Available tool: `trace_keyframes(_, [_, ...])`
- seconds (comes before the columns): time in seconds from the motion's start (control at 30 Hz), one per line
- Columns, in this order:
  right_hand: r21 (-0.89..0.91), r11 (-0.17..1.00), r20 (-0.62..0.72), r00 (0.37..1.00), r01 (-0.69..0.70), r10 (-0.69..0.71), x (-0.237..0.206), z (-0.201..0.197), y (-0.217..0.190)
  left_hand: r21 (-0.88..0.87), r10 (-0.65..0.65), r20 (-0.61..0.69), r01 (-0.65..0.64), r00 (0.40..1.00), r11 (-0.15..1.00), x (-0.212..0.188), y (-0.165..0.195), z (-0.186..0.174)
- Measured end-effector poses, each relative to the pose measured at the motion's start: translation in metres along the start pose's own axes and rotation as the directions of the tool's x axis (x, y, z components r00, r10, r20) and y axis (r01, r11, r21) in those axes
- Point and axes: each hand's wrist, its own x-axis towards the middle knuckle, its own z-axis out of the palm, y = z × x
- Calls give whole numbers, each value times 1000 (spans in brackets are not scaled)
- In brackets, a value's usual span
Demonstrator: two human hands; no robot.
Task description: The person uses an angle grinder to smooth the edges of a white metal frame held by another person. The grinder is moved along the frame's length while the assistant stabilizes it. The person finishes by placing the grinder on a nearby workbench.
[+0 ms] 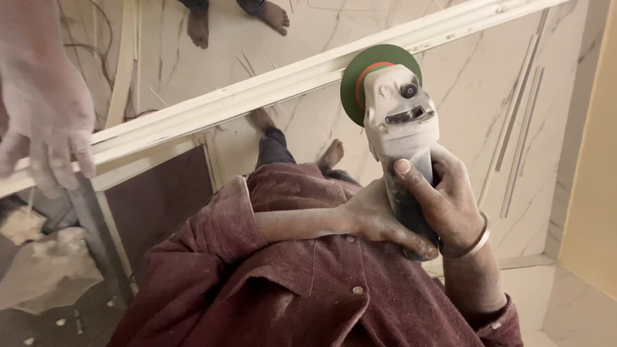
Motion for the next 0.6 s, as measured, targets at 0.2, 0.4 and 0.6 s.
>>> trace_keyframes(0.2, [43,999,-22,1000,7,-6,-14,-12,11,126,78,-48,-72,996,989,7,-9,12])
trace_keyframes(0.4, [25,1000,-3,1000,12,-12,-17,-4,17,78,23,-30,-21,999,997,-6,-14,12])
trace_keyframes(0.6, [-123,991,187,982,54,-31,0,23,22,96,168,-97,-159,981,983,-31,-35,3])
